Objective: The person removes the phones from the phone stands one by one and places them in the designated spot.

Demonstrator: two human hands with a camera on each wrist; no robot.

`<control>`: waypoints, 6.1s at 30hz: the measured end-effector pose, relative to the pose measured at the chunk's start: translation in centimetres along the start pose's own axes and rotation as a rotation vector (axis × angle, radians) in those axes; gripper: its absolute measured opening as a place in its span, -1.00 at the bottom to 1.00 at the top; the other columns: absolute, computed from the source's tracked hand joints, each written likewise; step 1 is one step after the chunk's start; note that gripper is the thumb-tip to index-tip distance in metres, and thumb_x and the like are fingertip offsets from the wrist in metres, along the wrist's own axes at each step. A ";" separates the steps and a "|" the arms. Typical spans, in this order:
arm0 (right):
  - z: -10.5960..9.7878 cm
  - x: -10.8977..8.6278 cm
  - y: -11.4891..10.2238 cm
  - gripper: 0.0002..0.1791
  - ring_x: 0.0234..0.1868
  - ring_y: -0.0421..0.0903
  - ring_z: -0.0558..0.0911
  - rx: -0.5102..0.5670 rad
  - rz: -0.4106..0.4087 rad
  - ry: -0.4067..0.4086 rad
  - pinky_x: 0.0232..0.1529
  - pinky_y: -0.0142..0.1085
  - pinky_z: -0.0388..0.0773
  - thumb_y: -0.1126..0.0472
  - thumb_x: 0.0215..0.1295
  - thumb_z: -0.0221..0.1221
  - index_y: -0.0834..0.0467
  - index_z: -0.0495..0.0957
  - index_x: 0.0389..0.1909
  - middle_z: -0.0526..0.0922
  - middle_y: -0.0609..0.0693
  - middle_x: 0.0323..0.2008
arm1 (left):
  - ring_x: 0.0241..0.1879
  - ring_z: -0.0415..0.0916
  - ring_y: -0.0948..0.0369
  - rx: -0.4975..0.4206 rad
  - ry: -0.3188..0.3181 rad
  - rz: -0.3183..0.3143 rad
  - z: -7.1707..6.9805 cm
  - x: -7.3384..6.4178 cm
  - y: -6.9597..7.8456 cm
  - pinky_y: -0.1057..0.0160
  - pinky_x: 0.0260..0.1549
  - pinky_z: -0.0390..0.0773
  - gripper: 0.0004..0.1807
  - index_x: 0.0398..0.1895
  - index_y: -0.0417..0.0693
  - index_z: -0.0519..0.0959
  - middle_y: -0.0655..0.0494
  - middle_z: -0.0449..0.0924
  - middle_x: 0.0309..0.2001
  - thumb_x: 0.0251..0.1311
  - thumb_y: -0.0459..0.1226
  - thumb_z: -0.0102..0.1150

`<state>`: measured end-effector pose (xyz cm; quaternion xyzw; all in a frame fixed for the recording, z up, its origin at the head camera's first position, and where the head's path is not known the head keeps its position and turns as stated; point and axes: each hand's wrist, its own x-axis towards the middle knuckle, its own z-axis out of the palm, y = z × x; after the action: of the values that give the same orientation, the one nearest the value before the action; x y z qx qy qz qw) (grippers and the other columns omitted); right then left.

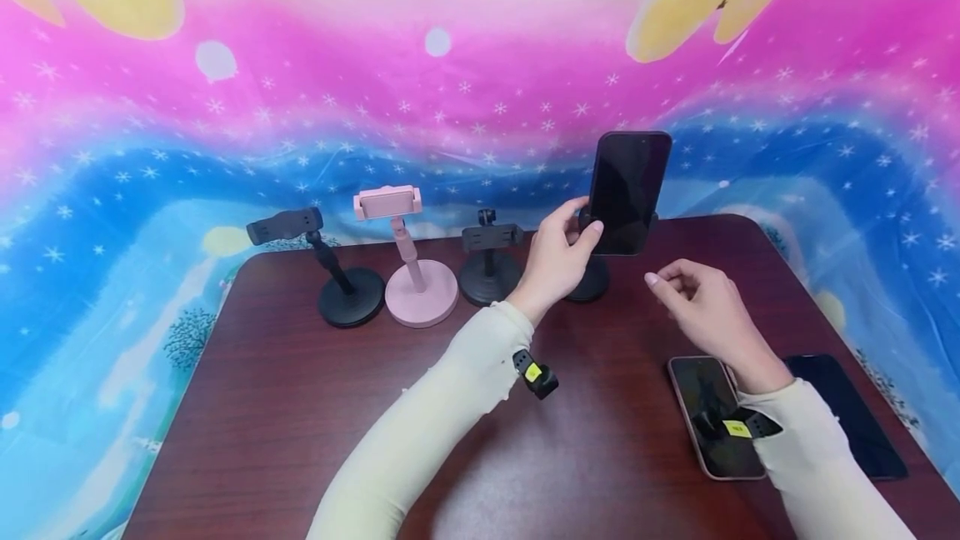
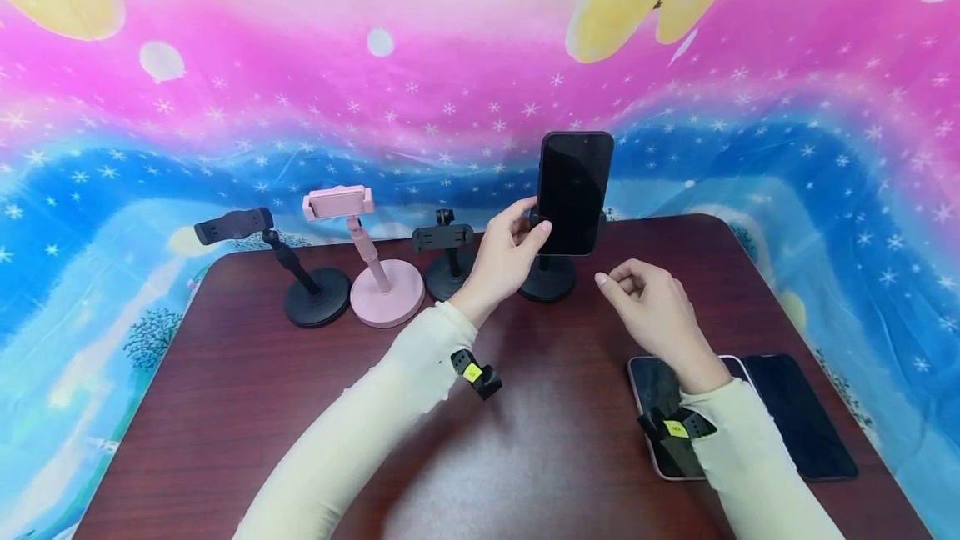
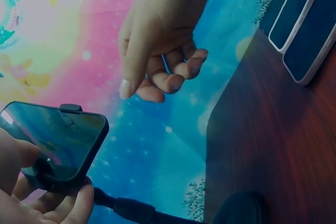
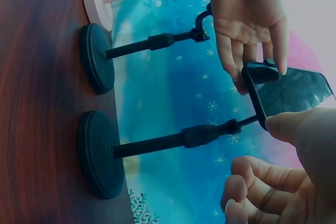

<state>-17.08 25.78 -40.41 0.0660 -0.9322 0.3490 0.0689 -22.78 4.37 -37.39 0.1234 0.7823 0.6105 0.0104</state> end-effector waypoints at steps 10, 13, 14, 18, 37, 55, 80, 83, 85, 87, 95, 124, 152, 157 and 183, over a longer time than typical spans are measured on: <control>-0.1 0.0 -0.2 -0.63 -0.53 -0.09 0.59 -0.011 0.018 -0.006 -0.55 -0.33 0.52 -0.07 0.50 0.12 0.19 0.61 -0.17 0.63 0.06 -0.51 | -0.09 0.68 0.18 0.039 0.016 0.021 0.1 0.3 -0.2 0.34 -0.10 0.64 -0.54 0.38 0.02 0.47 -0.04 0.69 -0.10 0.46 -0.22 0.14; -0.1 0.0 0.0 -0.64 -0.54 -0.11 0.58 -0.013 0.016 -0.004 -0.55 -0.33 0.52 -0.06 0.51 0.12 0.19 0.61 -0.17 0.64 0.06 -0.50 | -0.02 0.71 0.16 0.029 0.031 0.021 0.3 0.2 -0.3 0.28 -0.02 0.68 -0.55 0.37 0.03 0.48 -0.03 0.71 -0.05 0.44 -0.23 0.16; -0.1 0.0 0.0 -0.64 -0.54 -0.14 0.58 -0.014 0.014 -0.002 -0.55 -0.33 0.53 -0.05 0.51 0.11 0.19 0.61 -0.17 0.64 0.06 -0.50 | -0.01 0.71 0.16 0.025 0.033 0.020 0.3 0.1 -0.3 0.27 0.00 0.69 -0.55 0.37 0.03 0.49 -0.03 0.71 -0.04 0.44 -0.23 0.17; -0.1 -0.1 0.0 -0.65 -0.55 -0.18 0.56 -0.012 0.010 0.004 -0.56 -0.33 0.53 -0.03 0.52 0.10 0.20 0.62 -0.16 0.65 0.07 -0.49 | 0.04 0.71 0.17 0.005 0.044 0.007 0.5 -0.2 -0.3 0.25 0.05 0.68 -0.54 0.36 0.04 0.50 -0.02 0.72 0.00 0.43 -0.23 0.18; -0.7 -1.2 0.4 -0.66 -0.57 -0.21 0.51 -0.015 0.016 0.018 -0.59 -0.32 0.45 -0.04 0.51 0.11 0.18 0.61 -0.17 0.62 0.05 -0.51 | 0.05 0.72 0.11 -0.078 0.084 0.011 0.7 -1.5 -0.5 0.27 0.06 0.68 -0.55 0.33 -0.04 0.53 -0.09 0.73 0.05 0.38 -0.29 0.23; -1.2 -1.5 0.1 -0.70 -0.58 -0.22 0.49 0.001 -0.008 0.050 -0.62 -0.33 0.41 0.00 0.50 0.13 0.17 0.62 -0.16 0.58 0.00 -0.54 | 0.02 0.73 0.10 -0.128 0.061 0.040 -0.6 -3.7 -0.4 0.25 0.08 0.68 -0.54 0.31 -0.15 0.52 -0.14 0.71 0.07 0.36 -0.31 0.24; -0.9 -1.8 -0.8 -0.72 -0.60 -0.17 0.42 0.023 -0.040 0.028 -0.63 -0.32 0.34 0.00 0.50 0.14 0.15 0.61 -0.17 0.52 0.00 -0.55 | -0.09 0.75 -0.03 -0.146 0.039 0.092 -3.9 -8.0 0.1 0.17 0.01 0.72 -0.55 0.27 -0.31 0.52 -0.26 0.73 -0.06 0.34 -0.36 0.25; -0.9 -1.8 -0.8 -0.71 -0.60 -0.17 0.43 0.024 -0.040 0.019 -0.62 -0.32 0.35 -0.01 0.51 0.13 0.15 0.61 -0.16 0.53 0.00 -0.54 | -0.10 0.75 -0.02 -0.148 0.045 0.090 -4.4 -8.4 0.1 0.15 0.01 0.72 -0.54 0.27 -0.32 0.52 -0.26 0.73 -0.06 0.33 -0.37 0.25; -0.9 -1.8 -0.8 -0.70 -0.60 -0.17 0.43 0.022 -0.039 0.015 -0.62 -0.32 0.35 -0.01 0.51 0.12 0.15 0.61 -0.16 0.54 0.00 -0.54 | -0.09 0.75 -0.01 -0.148 0.046 0.099 -4.8 -8.7 0.1 0.15 0.02 0.72 -0.54 0.27 -0.32 0.51 -0.25 0.73 -0.04 0.33 -0.37 0.25; -0.9 -1.8 -0.9 -0.71 -0.60 -0.17 0.43 0.022 -0.039 0.009 -0.62 -0.32 0.35 -0.02 0.51 0.12 0.14 0.61 -0.16 0.53 0.00 -0.54 | -0.06 0.75 -0.01 -0.168 0.045 0.114 -5.2 -8.9 0.2 0.14 0.03 0.71 -0.54 0.27 -0.33 0.51 -0.26 0.72 -0.02 0.33 -0.38 0.25; -0.6 -1.7 -1.2 -0.74 -0.60 -0.18 0.41 0.025 -0.062 0.008 -0.61 -0.33 0.33 0.01 0.50 0.14 0.13 0.61 -0.19 0.53 0.00 -0.54 | -0.02 0.74 -0.06 -0.239 0.070 0.135 -6.6 -9.7 0.1 0.13 0.06 0.70 -0.57 0.25 -0.35 0.53 -0.29 0.71 0.03 0.32 -0.43 0.24; 0.8 -1.9 -2.0 -0.76 -0.57 -0.21 0.42 0.008 -0.074 -0.004 -0.56 -0.34 0.35 0.00 0.48 0.16 0.10 0.61 -0.23 0.54 -0.04 -0.53 | -0.10 0.70 0.36 -0.208 0.140 0.183 -10.3 -11.6 -0.5 0.37 0.03 0.65 -0.58 0.23 -0.43 0.51 -0.32 0.65 0.12 0.31 -0.48 0.21; 1.4 -1.7 -3.8 -0.81 -0.57 -0.21 0.42 0.047 -0.110 -0.036 -0.56 -0.35 0.35 0.05 0.46 0.21 0.09 0.63 -0.24 0.54 -0.06 -0.53 | -0.12 0.69 0.44 -0.185 0.164 0.154 -11.2 -11.9 -1.8 0.41 -0.02 0.66 -0.58 0.21 -0.48 0.51 -0.39 0.65 0.06 0.30 -0.50 0.20; 1.9 -1.6 -4.8 -0.85 -0.54 -0.22 0.45 0.089 -0.128 -0.048 -0.54 -0.37 0.39 0.10 0.45 0.22 0.11 0.63 -0.24 0.60 -0.03 -0.49 | -0.13 0.70 0.41 -0.199 0.146 0.166 -11.1 -12.0 -2.0 0.39 -0.04 0.68 -0.59 0.20 -0.47 0.52 -0.38 0.66 0.04 0.29 -0.51 0.21; 4.3 -1.4 -10.8 -0.89 -0.31 -0.24 0.61 0.375 -0.262 -0.065 -0.33 -0.37 0.60 0.25 0.43 0.20 0.14 0.61 -0.10 0.70 -0.03 -0.23 | -0.14 0.69 0.42 -0.189 0.155 0.119 -10.5 -13.8 -2.7 0.39 -0.04 0.67 -0.53 0.23 -0.50 0.48 -0.34 0.63 0.12 0.25 -0.51 0.25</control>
<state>-14.18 14.99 -36.97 0.2094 -0.8362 0.5020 0.0703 -11.69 -9.09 -39.18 0.1203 0.7110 0.6888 -0.0747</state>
